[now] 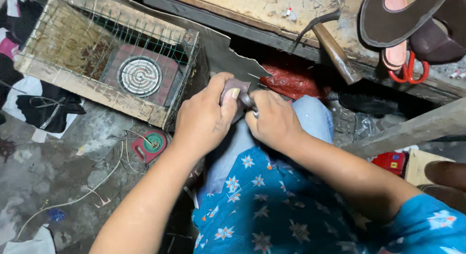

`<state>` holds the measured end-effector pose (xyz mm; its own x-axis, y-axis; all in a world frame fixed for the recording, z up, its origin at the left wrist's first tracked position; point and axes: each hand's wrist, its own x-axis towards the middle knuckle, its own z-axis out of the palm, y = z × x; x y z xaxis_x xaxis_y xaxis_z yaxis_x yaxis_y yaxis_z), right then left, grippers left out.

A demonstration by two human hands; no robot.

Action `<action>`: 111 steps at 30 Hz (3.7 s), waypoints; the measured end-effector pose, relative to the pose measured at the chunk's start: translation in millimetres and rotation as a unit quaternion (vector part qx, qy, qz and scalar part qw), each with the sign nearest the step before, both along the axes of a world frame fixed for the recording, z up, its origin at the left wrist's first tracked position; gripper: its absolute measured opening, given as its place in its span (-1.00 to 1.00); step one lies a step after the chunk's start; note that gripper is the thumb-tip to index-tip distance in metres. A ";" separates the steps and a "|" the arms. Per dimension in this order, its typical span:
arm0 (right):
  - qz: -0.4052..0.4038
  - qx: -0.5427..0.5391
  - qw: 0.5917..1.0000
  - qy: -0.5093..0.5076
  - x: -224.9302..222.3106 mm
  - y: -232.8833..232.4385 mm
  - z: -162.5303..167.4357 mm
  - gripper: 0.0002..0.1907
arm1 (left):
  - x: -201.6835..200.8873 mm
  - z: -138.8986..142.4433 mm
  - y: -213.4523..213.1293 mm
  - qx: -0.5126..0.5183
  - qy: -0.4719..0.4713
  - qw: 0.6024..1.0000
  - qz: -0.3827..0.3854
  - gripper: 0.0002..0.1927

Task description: The person uses a plier-like tool to pull and adjust the upper of a brown slip-on shoe, then uses a hammer to tap the edges. The person continues to pull and shape the shoe upper with the pliers and occasionally taps with the hammer.

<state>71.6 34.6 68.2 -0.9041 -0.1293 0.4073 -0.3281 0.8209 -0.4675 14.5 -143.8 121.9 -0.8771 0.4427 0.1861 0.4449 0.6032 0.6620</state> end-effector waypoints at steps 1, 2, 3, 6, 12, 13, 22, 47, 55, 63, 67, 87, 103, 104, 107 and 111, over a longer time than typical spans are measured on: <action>0.000 0.009 1.000 -0.005 1.9 -0.4 6.5 -0.67 | -1.4 2.1 -2.4 0.010 0.003 1.000 -0.008 -0.66; 0.005 0.032 0.995 -0.098 6.3 0.8 15.5 -0.67 | -1.1 4.4 -4.3 0.020 0.004 1.000 -0.018 -0.65; 0.011 0.055 0.980 -0.191 15.9 2.9 26.3 -0.66 | 1.2 6.4 -5.4 0.030 0.003 0.999 -0.027 -0.65; 0.034 0.063 0.924 -0.376 20.5 10.2 49.1 -0.58 | 13.0 11.2 -2.8 0.009 -0.001 0.999 -0.054 -0.57; 0.165 -0.176 0.896 -0.372 2.0 8.8 30.7 -0.72 | 5.6 18.6 -2.5 0.025 -0.168 0.985 -0.016 -0.68; 0.157 -0.215 0.881 -0.391 1.2 8.0 24.2 -0.73 | 3.8 19.6 -2.4 0.014 -0.146 0.989 -0.010 -0.68; 0.149 -0.356 0.797 -0.465 18.9 20.6 12.9 -0.82 | 17.6 19.1 5.6 -0.052 -0.011 0.998 -0.020 -0.65; 0.108 -0.033 0.924 -0.365 21.2 -2.8 36.5 -0.59 | 16.6 23.9 -12.2 -0.014 -0.093 0.995 -0.037 -0.61; 0.170 -0.475 0.689 -0.521 13.6 -6.6 14.1 -0.73 | 7.5 23.6 -8.7 -0.043 -0.071 0.997 0.002 -0.70; 0.141 -0.467 0.705 -0.516 29.5 10.6 12.4 -0.82 | 21.8 13.7 -3.4 -0.093 0.029 0.994 -0.050 -0.67; 0.155 -0.410 0.749 -0.497 28.0 28.4 28.9 -0.83 | 29.6 14.4 1.9 -0.093 0.065 0.991 -0.071 -0.69; 0.147 -0.168 0.876 -0.428 20.9 -3.2 21.2 -0.71 | 15.8 25.3 -9.7 -0.004 -0.063 0.995 -0.075 -0.66; 0.355 -0.794 0.100 -0.484 36.7 14.5 6.2 -0.61 | 7.7 21.1 -14.0 -0.098 -0.023 0.992 -0.080 -0.73; 0.347 -0.799 0.127 -0.474 45.5 14.1 4.4 -0.64 | 8.7 20.2 -14.9 -0.096 -0.016 0.991 -0.092 -0.72; 0.296 -0.733 0.387 -0.474 60.2 7.3 -7.7 -0.61 | 6.7 18.1 -17.0 -0.087 -0.004 0.990 -0.108 -0.68; 0.128 -0.509 0.710 -0.468 58.3 -3.5 -23.7 -0.36 | 2.8 17.2 -18.6 -0.108 -0.004 0.991 -0.083 -0.72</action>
